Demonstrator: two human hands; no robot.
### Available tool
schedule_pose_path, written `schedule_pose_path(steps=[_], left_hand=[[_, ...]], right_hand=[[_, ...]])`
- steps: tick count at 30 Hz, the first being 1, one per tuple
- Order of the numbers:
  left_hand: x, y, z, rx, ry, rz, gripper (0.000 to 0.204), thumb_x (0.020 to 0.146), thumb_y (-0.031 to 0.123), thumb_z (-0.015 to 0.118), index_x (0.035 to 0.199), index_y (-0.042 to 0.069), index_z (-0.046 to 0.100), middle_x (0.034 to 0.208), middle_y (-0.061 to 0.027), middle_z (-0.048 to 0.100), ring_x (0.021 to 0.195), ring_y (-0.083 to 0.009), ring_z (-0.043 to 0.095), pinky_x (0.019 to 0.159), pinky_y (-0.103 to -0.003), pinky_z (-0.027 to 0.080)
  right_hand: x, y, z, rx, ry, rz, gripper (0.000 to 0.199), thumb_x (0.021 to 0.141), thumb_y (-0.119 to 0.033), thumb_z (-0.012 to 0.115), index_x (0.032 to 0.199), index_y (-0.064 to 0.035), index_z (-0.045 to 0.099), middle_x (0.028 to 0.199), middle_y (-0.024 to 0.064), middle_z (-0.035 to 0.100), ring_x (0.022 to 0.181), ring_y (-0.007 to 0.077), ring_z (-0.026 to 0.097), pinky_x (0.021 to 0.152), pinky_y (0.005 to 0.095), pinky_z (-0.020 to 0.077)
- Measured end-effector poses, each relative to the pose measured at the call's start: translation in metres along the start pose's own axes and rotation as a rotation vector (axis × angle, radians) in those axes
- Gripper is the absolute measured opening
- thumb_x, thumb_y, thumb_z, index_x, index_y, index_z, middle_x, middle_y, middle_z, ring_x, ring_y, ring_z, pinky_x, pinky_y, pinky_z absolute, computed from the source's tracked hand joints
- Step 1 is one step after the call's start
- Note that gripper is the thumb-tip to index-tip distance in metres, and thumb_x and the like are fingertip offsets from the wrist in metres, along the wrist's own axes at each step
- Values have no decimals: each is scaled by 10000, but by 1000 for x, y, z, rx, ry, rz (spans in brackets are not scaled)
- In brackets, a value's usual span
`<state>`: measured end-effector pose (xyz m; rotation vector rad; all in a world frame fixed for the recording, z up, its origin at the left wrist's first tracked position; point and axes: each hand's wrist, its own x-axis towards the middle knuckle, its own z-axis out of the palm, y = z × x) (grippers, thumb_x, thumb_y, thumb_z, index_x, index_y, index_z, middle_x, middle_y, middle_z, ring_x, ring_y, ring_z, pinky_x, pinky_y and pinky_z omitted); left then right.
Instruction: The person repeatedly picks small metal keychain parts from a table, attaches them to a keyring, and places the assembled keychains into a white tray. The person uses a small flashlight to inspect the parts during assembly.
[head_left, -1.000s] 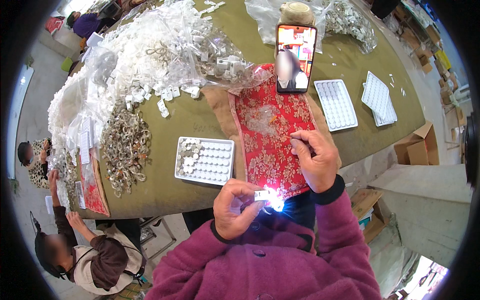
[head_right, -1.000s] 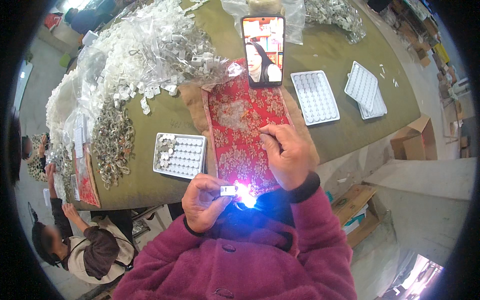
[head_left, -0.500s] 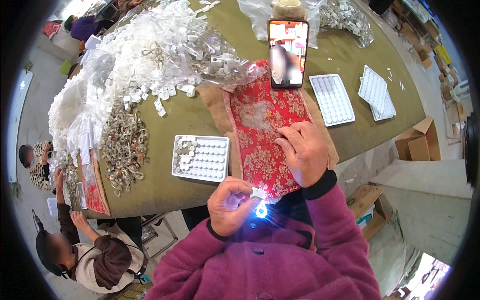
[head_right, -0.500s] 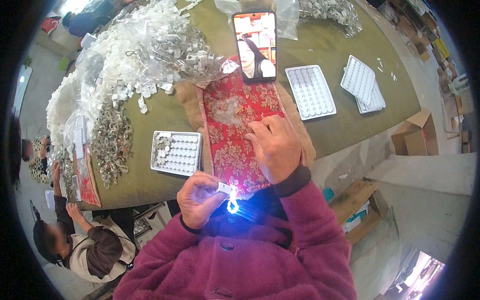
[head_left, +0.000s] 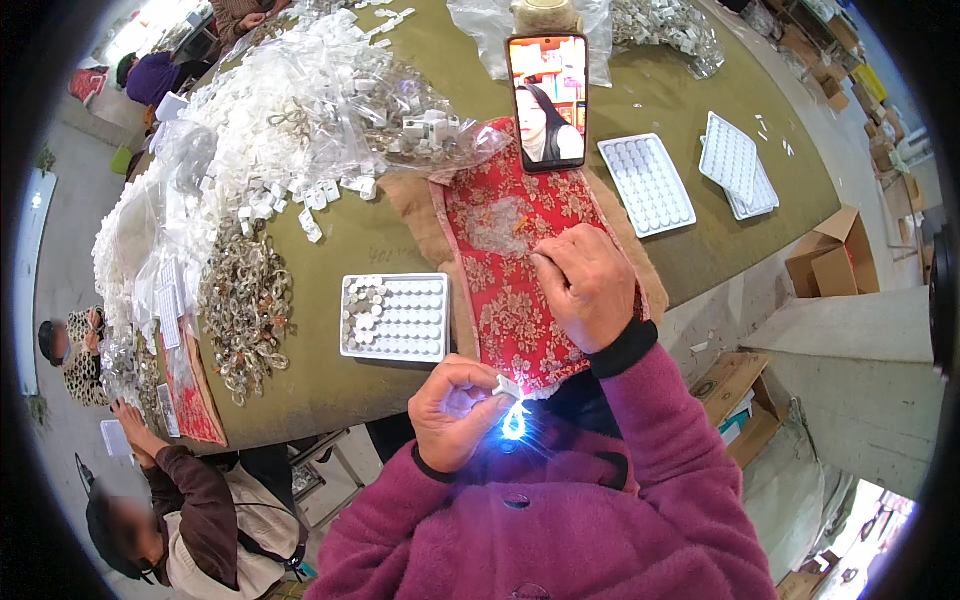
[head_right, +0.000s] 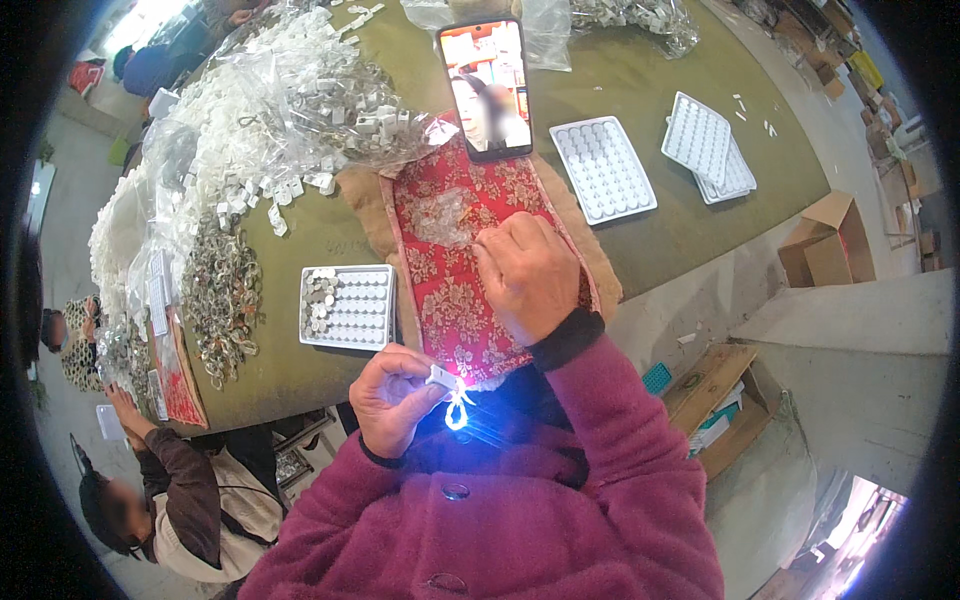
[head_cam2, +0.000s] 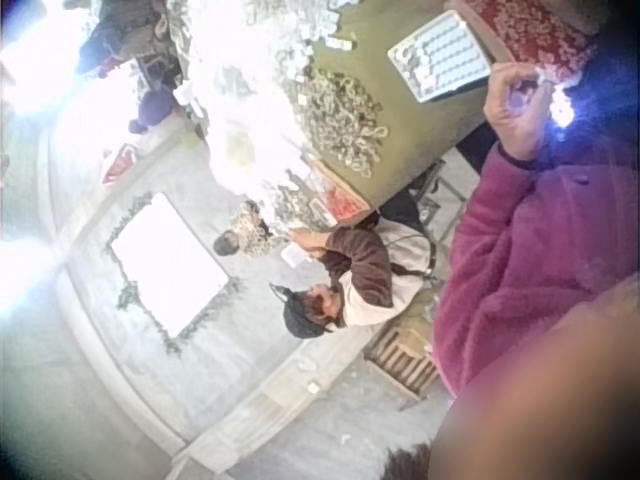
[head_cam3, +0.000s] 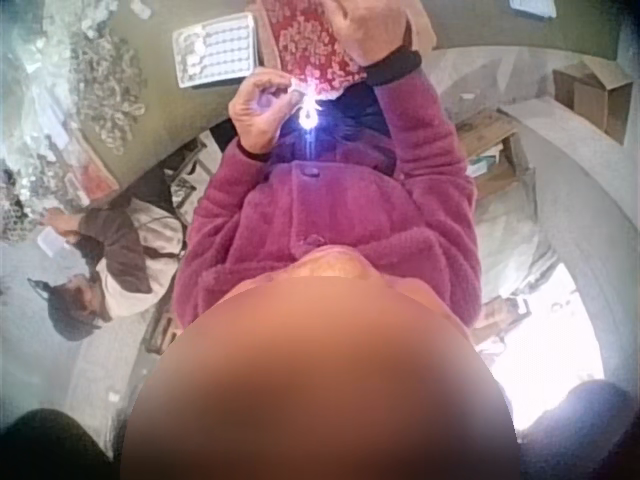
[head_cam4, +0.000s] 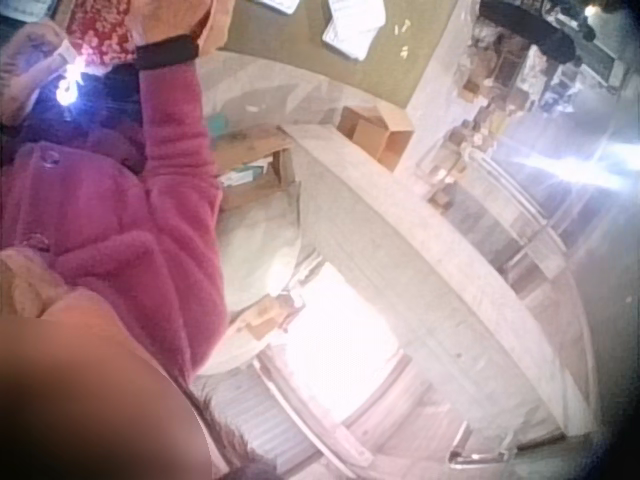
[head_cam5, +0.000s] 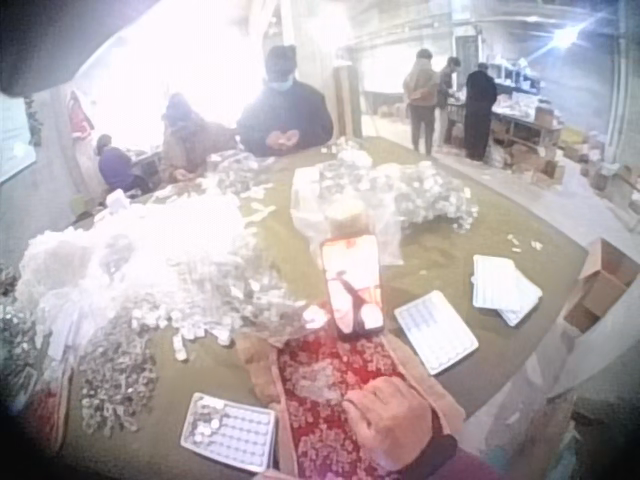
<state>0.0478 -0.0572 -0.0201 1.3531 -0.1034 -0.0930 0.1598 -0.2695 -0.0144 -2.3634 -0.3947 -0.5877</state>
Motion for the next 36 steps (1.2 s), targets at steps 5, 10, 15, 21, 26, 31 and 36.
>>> schedule_pose_path(steps=[5,10,15,21,26,31,36], left_hand=[[-3,9,-2,-101,-29,14,225,907,-90,758,1088,-26,642,1068,-117,675,954,-174,692,855,-326,583],[-5,13,2,-294,-4,-12,203,961,-84,707,1134,-32,614,1114,-140,683,963,-193,706,866,-356,604],[-12,15,-2,-270,42,-131,275,1012,83,728,1229,-34,606,1108,-159,711,910,-232,726,788,-371,620],[-28,19,-11,-626,34,-248,214,1013,46,699,1217,-3,655,1117,-129,728,983,-225,717,858,-363,592],[-36,24,-13,-698,27,-233,226,1011,43,708,1226,-25,688,1093,-128,757,952,-181,714,854,-339,592],[-47,28,-14,-603,61,-255,233,982,14,735,1210,-27,704,1061,-116,768,894,-157,723,831,-313,597],[-56,30,-17,-417,57,-199,177,960,-22,730,1137,-19,744,1061,-82,709,923,-174,710,792,-307,604]], right_hand=[[-10,-12,-14,345,46,177,96,895,11,759,971,-37,726,939,101,724,809,219,711,685,343,544],[-36,-42,-21,866,33,435,115,965,52,679,1059,6,632,936,71,716,756,122,703,689,270,586],[-60,-65,-31,970,-192,530,84,1023,45,628,1091,15,589,1010,90,649,758,101,662,709,241,591],[-70,-81,-34,729,-234,138,77,995,23,712,1071,29,706,1030,78,663,771,108,666,710,235,559],[-79,-102,-39,635,-191,143,175,911,59,747,1074,-1,723,960,111,710,821,217,708,744,326,575],[-80,-112,-43,598,-208,46,151,895,57,746,1020,-9,691,898,139,671,799,295,690,721,373,553],[-76,-120,-50,534,-291,-61,144,879,52,742,993,-5,675,867,147,646,767,329,666,697,390,540]])
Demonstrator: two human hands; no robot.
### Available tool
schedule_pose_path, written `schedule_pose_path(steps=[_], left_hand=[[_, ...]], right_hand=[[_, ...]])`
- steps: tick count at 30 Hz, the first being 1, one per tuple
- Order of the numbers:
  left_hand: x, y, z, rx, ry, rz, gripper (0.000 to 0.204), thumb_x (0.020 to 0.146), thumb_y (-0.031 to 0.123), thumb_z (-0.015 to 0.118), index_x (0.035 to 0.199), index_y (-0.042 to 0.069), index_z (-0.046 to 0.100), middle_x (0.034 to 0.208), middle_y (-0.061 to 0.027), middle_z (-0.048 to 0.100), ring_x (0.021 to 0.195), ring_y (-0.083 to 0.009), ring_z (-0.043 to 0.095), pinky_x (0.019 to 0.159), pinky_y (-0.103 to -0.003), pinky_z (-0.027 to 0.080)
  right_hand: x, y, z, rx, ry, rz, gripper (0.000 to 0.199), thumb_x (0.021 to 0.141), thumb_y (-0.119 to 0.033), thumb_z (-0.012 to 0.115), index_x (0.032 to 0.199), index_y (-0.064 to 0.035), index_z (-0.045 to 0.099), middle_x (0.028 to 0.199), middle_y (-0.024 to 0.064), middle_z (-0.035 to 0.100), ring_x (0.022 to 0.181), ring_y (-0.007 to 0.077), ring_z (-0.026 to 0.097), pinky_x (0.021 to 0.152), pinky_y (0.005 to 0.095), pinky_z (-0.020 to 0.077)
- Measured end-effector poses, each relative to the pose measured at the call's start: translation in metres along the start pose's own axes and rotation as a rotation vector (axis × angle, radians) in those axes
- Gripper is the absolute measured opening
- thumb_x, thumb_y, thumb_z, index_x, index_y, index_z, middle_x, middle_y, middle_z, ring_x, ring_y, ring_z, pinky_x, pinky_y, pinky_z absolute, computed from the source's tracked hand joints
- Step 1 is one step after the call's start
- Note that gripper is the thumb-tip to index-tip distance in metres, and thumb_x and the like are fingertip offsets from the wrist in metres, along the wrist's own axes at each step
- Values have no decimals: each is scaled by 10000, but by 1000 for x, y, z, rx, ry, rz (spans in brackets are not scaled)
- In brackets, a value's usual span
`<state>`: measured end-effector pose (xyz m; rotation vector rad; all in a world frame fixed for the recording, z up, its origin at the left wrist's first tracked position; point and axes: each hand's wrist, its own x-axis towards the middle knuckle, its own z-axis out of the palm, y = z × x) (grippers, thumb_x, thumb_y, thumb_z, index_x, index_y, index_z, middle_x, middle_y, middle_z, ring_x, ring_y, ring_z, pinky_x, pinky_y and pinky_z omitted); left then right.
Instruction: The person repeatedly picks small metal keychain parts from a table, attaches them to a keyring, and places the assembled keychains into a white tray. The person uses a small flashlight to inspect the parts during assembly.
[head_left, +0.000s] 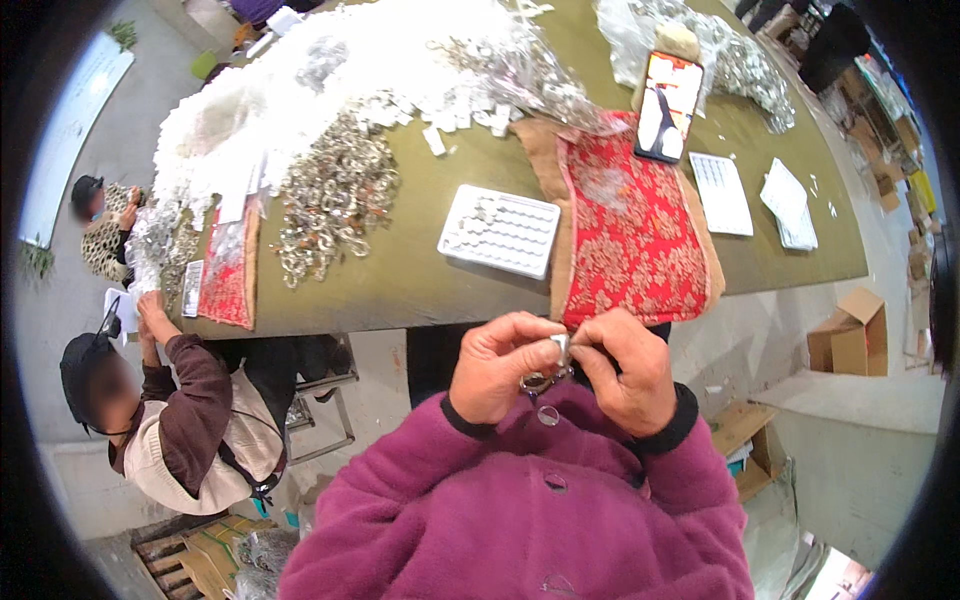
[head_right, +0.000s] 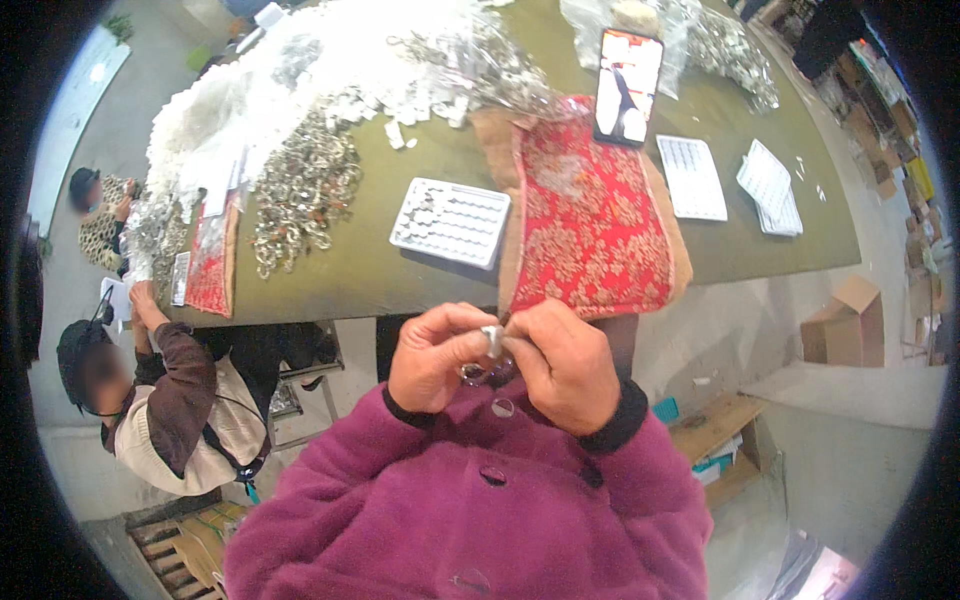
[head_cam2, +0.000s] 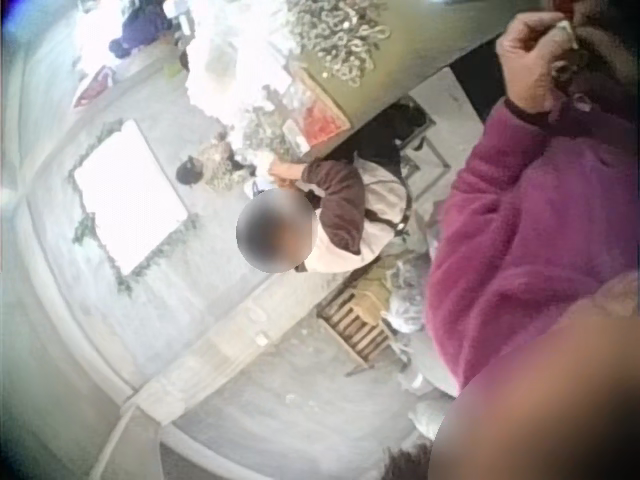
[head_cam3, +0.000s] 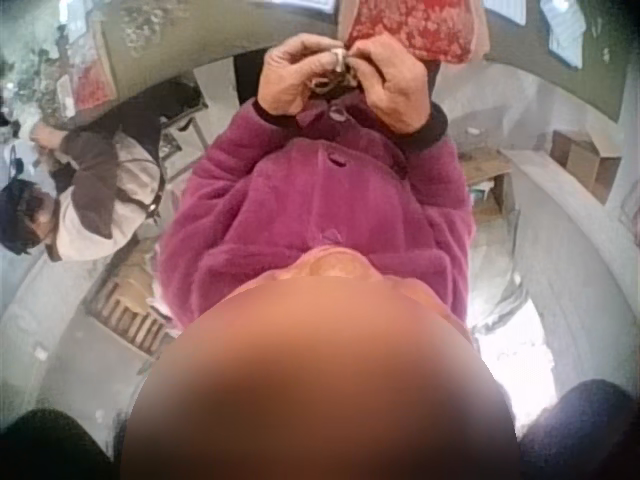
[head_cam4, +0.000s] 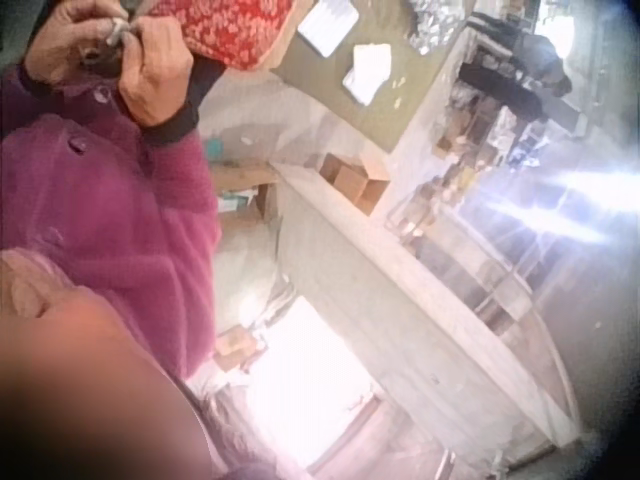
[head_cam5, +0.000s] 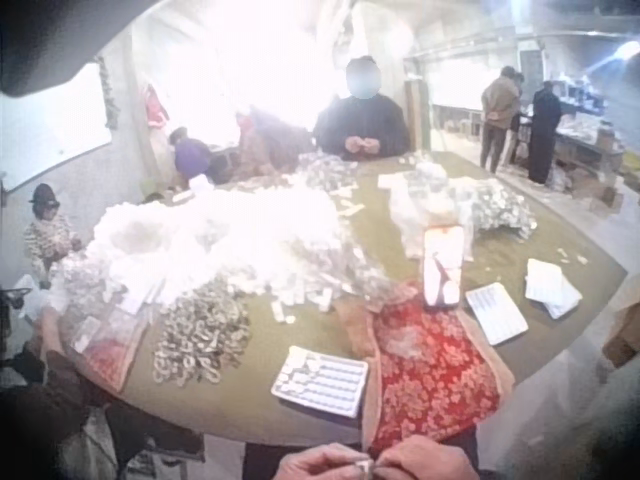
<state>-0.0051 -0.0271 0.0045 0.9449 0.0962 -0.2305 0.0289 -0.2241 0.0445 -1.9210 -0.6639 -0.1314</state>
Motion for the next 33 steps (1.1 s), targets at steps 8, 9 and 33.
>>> schedule_pose_path(steps=[8,9,33], left_hand=[[-9,2,-13,-50,8,-69,177,974,3,741,1150,-18,734,1015,-77,735,877,-148,709,794,-294,585],[-10,1,-14,-105,6,-79,188,976,32,759,1156,-13,733,993,-75,747,851,-134,704,778,-287,584],[41,100,-44,204,21,206,184,1001,-24,670,1185,-36,676,1107,-145,681,949,-267,748,853,-407,661]], right_hand=[[-1,-2,12,137,-73,116,123,920,69,707,1009,-1,658,890,154,665,776,307,701,694,380,564],[-2,-1,14,192,-89,182,119,924,69,703,1008,0,654,885,153,661,773,306,699,692,378,563],[42,89,21,171,164,230,128,947,-25,753,1060,-1,697,898,147,699,750,248,699,679,338,546]])
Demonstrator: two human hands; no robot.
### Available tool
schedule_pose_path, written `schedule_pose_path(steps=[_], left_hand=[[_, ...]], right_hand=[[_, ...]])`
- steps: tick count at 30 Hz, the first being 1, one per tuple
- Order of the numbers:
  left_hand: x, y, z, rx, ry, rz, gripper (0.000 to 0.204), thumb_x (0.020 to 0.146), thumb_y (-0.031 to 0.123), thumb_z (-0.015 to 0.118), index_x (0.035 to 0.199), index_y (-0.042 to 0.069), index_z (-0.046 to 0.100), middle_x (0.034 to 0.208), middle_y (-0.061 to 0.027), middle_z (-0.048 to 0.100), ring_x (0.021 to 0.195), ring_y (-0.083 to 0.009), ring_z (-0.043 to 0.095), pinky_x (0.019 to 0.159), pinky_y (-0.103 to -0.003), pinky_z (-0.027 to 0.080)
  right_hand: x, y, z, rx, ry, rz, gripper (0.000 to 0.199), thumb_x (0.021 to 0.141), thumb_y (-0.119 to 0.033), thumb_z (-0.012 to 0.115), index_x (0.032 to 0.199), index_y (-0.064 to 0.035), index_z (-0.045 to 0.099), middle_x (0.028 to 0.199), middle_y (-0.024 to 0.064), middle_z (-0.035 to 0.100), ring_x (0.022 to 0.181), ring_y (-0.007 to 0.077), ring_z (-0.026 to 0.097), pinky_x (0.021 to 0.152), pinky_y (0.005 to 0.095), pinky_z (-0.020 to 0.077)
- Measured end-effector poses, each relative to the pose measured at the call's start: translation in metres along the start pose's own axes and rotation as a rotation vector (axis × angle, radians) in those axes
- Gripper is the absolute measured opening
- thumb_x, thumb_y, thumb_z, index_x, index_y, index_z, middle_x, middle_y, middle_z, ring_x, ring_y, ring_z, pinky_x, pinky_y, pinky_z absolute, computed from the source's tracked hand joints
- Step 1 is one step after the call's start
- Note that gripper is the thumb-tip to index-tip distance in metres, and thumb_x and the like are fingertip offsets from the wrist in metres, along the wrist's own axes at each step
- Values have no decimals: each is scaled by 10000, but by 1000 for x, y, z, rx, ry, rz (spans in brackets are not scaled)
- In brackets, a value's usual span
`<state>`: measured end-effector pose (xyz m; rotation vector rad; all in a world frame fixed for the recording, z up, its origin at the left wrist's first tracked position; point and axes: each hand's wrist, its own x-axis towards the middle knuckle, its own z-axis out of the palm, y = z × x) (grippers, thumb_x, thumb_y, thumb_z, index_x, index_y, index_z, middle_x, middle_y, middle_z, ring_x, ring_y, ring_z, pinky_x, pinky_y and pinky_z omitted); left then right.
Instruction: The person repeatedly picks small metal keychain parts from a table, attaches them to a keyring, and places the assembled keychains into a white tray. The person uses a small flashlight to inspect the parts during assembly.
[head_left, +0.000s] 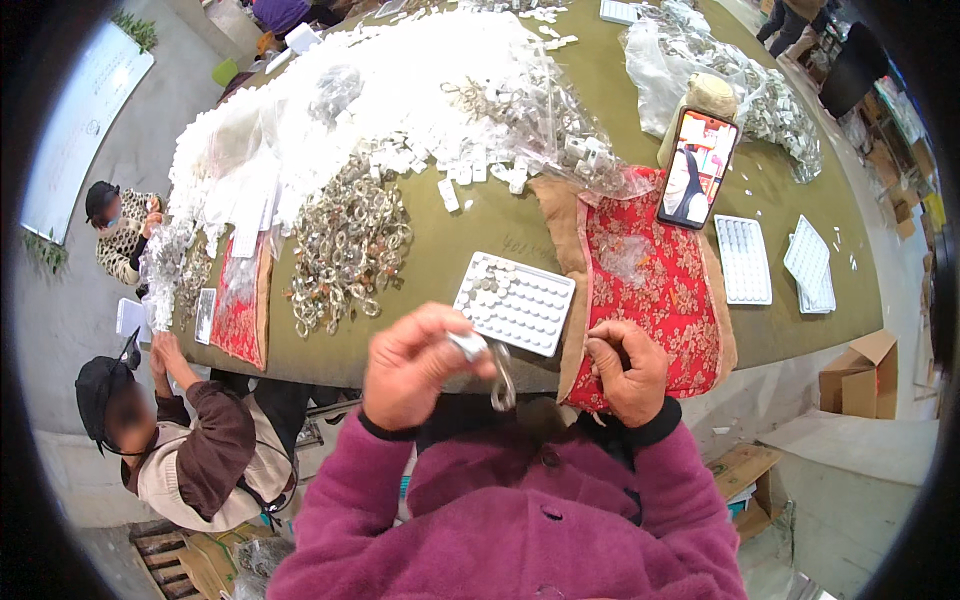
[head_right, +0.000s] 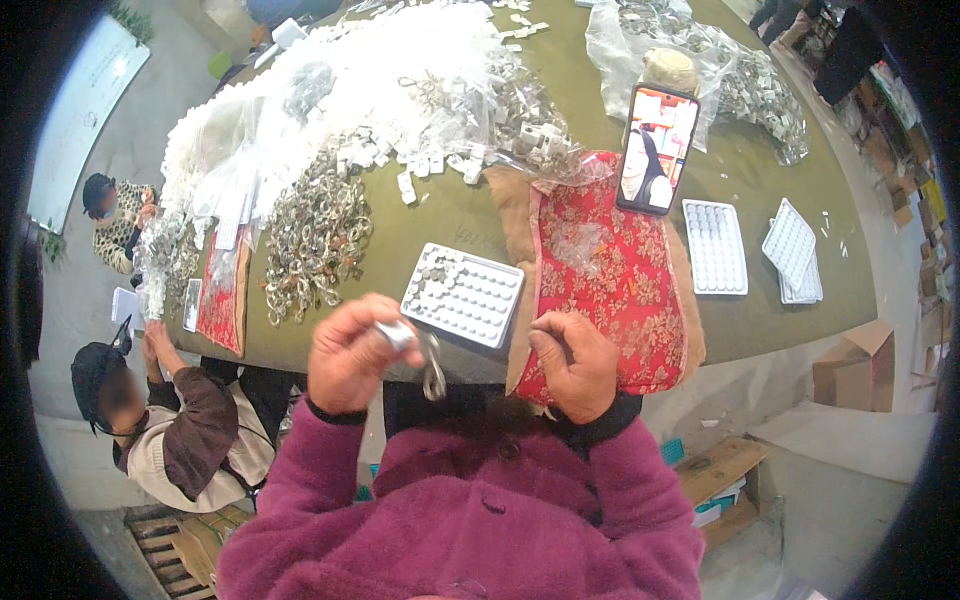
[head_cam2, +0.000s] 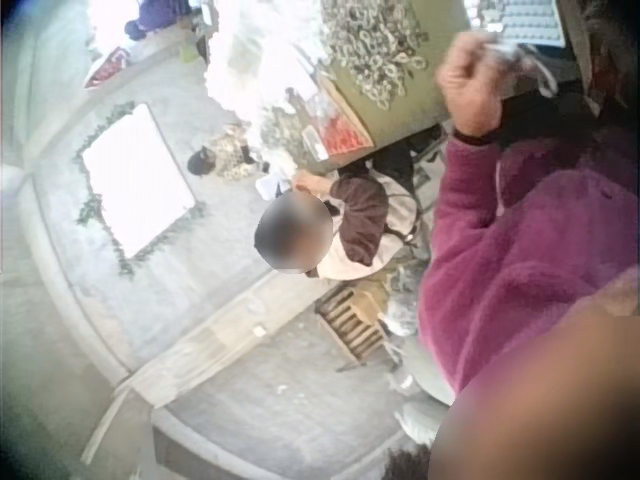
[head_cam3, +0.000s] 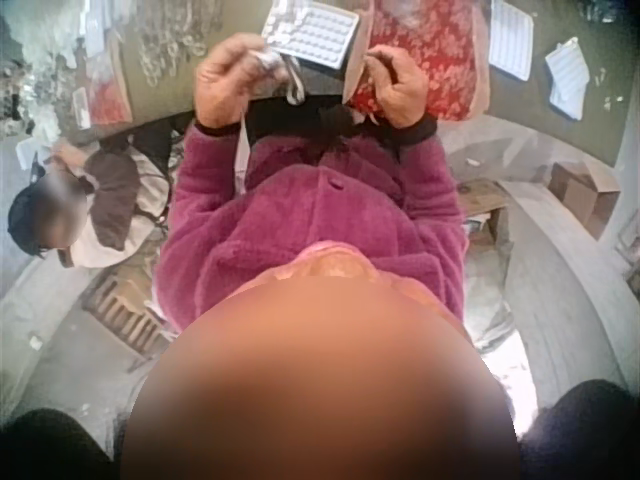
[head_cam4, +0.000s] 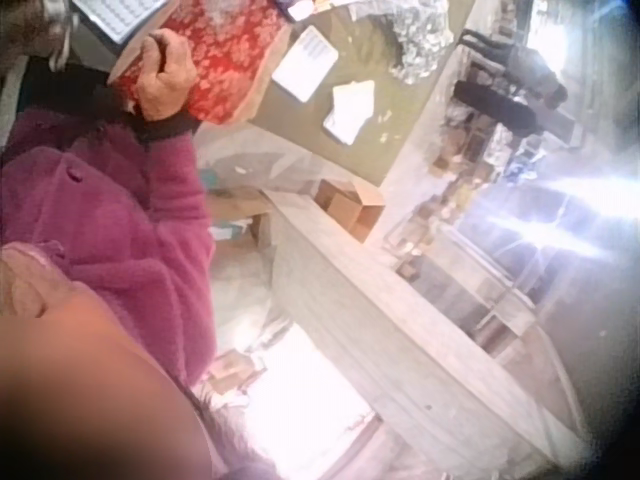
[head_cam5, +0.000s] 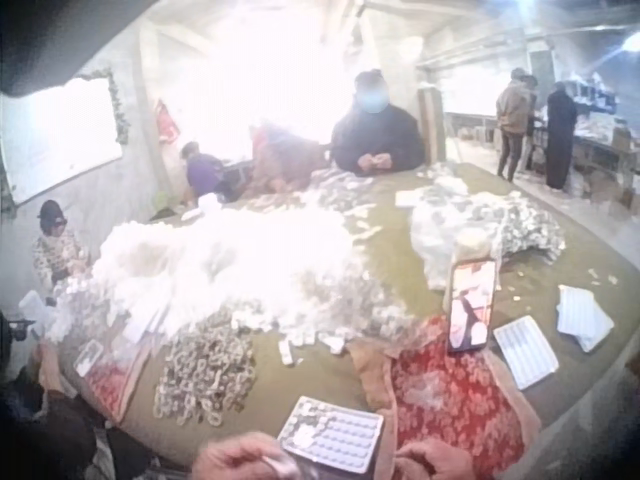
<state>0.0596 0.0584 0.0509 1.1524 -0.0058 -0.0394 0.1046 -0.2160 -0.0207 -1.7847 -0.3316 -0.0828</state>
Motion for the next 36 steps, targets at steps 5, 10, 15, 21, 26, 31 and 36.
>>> schedule_pose_path(steps=[5,10,15,21,26,31,36], left_hand=[[103,56,2,59,220,435,307,1016,22,662,1304,-76,621,1117,-154,702,989,-252,748,893,-381,643],[174,82,-13,694,242,444,460,971,105,744,1367,-93,621,1174,-180,713,988,-196,739,897,-304,605],[99,38,-58,1609,129,424,342,788,-52,729,1118,36,735,1037,-147,671,957,-313,658,848,-402,548],[62,8,-102,1859,88,465,269,805,-80,710,1044,43,727,1093,-136,672,1052,-364,631,908,-435,525],[69,14,-111,1292,393,520,140,912,-34,736,1033,34,720,1018,-72,719,909,-221,701,794,-335,570],[60,24,-106,448,542,286,116,992,-16,697,1105,-2,720,1039,-67,742,807,-140,686,725,-272,566],[51,37,-101,531,617,411,159,1018,-2,680,1175,-13,702,1058,-96,741,849,-155,699,781,-300,618]], right_hand=[[1,-1,-2,-74,23,-117,131,931,-5,755,1048,-6,696,873,137,693,708,253,684,629,346,526],[2,-3,-2,-65,6,-126,137,914,5,766,1033,-7,699,871,153,693,728,289,700,643,359,540],[6,1,-6,-2,5,-199,172,886,23,778,1035,2,697,888,165,707,765,337,719,665,393,565],[4,4,-5,-79,-3,-233,182,876,15,786,1036,-5,701,884,166,709,766,351,720,652,408,566],[3,3,-2,-42,40,-239,171,883,22,782,1031,2,700,868,167,698,754,345,715,655,402,561],[1,2,-1,-89,33,-258,159,896,39,763,1036,5,696,870,171,694,750,339,708,664,398,556],[-4,3,2,-104,45,-244,115,950,7,747,1050,2,692,877,119,680,750,235,667,676,328,528]])
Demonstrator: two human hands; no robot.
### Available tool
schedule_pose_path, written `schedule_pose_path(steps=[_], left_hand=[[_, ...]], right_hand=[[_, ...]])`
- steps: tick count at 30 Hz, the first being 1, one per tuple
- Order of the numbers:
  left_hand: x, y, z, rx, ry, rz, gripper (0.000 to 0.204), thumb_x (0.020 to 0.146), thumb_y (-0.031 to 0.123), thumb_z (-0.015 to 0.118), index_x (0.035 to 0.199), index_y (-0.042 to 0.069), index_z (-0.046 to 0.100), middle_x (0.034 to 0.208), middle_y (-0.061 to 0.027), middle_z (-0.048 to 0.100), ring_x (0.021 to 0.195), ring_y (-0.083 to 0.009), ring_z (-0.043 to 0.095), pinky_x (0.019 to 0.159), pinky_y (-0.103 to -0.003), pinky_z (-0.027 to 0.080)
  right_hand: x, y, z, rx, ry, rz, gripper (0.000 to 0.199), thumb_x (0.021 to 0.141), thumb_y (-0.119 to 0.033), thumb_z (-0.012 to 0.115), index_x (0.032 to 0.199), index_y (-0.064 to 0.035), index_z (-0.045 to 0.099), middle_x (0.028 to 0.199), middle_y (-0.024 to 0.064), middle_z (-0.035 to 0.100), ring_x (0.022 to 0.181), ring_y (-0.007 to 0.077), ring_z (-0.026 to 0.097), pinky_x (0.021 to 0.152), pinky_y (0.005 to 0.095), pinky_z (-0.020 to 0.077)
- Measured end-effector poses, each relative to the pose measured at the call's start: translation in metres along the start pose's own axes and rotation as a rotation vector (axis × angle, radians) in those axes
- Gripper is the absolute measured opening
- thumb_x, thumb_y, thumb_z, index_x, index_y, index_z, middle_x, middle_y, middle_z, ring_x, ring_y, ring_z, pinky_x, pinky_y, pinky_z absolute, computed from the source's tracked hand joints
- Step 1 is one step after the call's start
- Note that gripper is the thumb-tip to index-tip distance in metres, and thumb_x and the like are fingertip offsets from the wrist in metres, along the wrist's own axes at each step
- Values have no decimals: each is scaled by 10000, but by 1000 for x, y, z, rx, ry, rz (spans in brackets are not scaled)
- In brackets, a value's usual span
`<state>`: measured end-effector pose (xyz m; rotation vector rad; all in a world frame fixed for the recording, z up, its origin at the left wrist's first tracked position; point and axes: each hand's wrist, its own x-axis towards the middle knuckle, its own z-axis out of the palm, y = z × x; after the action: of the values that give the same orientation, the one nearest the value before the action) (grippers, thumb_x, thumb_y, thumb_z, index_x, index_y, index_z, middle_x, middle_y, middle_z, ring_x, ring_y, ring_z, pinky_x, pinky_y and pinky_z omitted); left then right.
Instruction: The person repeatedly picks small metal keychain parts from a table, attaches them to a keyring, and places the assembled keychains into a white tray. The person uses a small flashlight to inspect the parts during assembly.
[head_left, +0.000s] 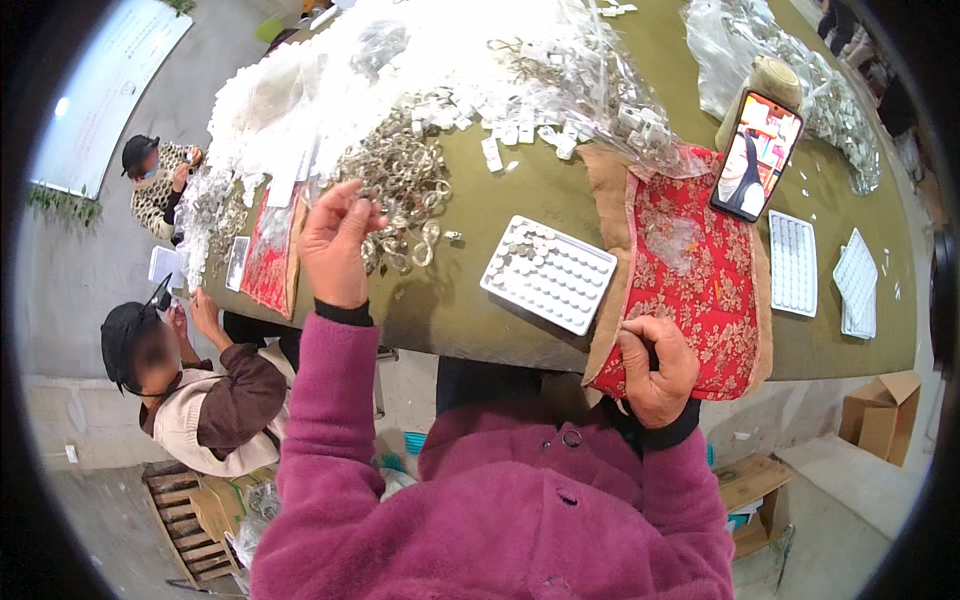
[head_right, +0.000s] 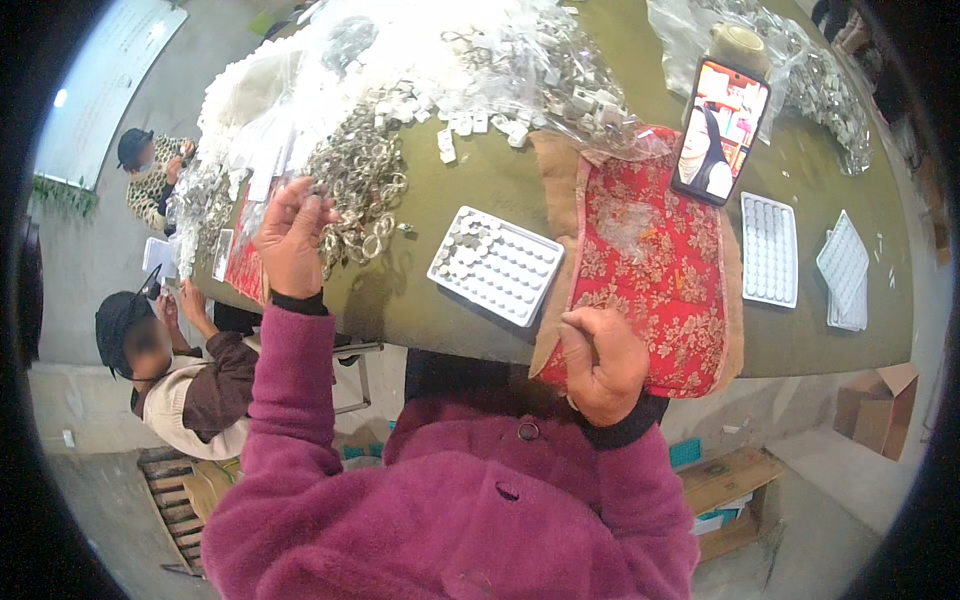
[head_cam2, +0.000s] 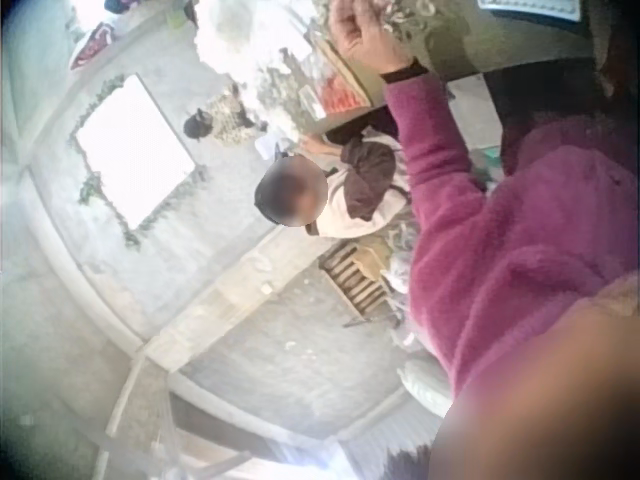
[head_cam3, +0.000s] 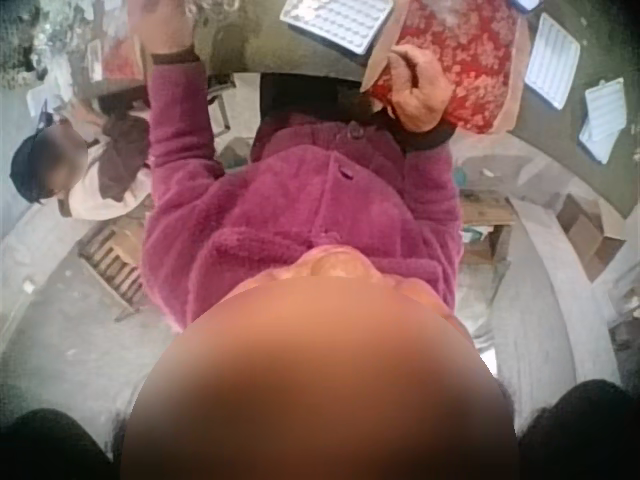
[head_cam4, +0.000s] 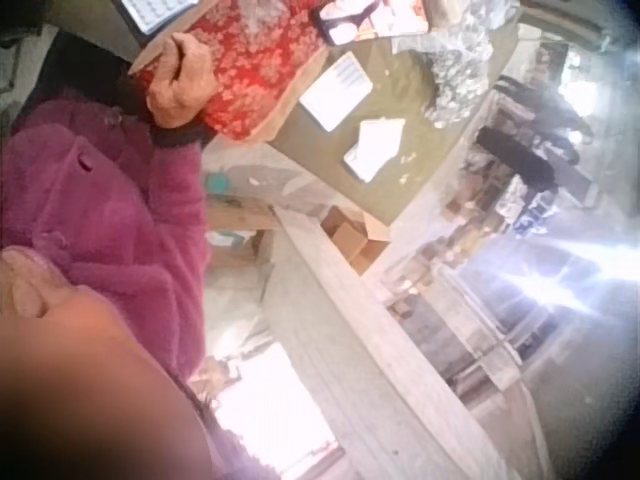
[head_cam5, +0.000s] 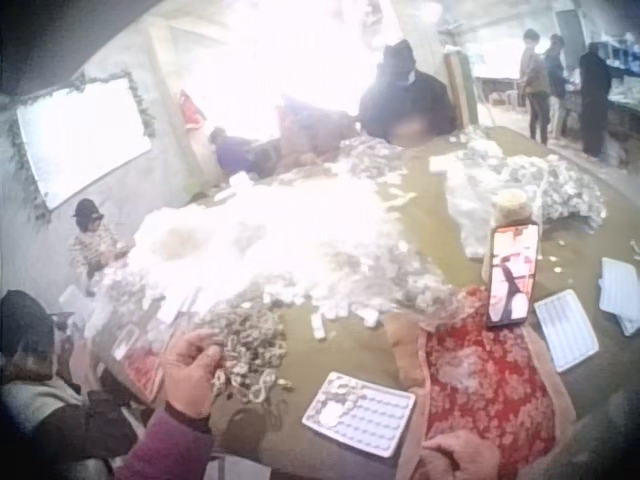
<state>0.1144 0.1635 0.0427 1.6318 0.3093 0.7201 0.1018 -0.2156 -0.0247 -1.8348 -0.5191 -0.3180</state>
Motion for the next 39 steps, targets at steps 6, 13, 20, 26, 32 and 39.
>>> schedule_pose_path(steps=[6,13,20,26,32,39], left_hand=[[4,-1,-24,107,-83,177,171,986,-26,712,1156,-4,715,988,-70,744,846,-139,703,762,-288,600],[-13,-21,-26,51,46,103,217,972,-49,704,1183,2,704,985,-63,735,823,-135,705,756,-271,578],[-25,-25,-34,-45,-7,31,173,1005,-15,685,1178,-9,678,1078,-91,711,881,-185,713,816,-314,606],[-45,-34,-40,-550,76,-158,144,1034,-22,647,1177,-6,642,1149,-138,709,1017,-247,727,901,-366,641],[-58,-34,-27,-546,-14,-455,197,1064,43,621,1248,-4,567,1181,-192,701,1107,-344,724,961,-462,644],[-75,-21,-28,-563,40,-299,207,1082,92,617,1280,53,574,1223,-146,699,1108,-279,719,959,-407,619]], right_hand=[[-2,-2,5,3,40,5,85,984,-16,730,1058,-1,691,864,84,665,739,169,639,678,294,512],[-3,-3,4,2,7,66,117,967,0,722,1078,5,686,897,123,674,775,215,670,711,319,534],[-6,0,6,5,0,91,87,1027,-46,702,1089,12,687,929,39,685,811,101,629,740,260,526],[-9,-1,13,122,41,209,96,1038,-44,690,1122,1,680,928,8,670,804,83,622,722,240,521],[-14,-23,41,194,15,241,160,988,-68,717,1135,-9,696,967,122,724,833,210,709,782,344,573],[-11,-66,132,443,-521,338,677,961,-249,774,1482,56,469,1171,278,711,1040,333,752,886,402,591]])
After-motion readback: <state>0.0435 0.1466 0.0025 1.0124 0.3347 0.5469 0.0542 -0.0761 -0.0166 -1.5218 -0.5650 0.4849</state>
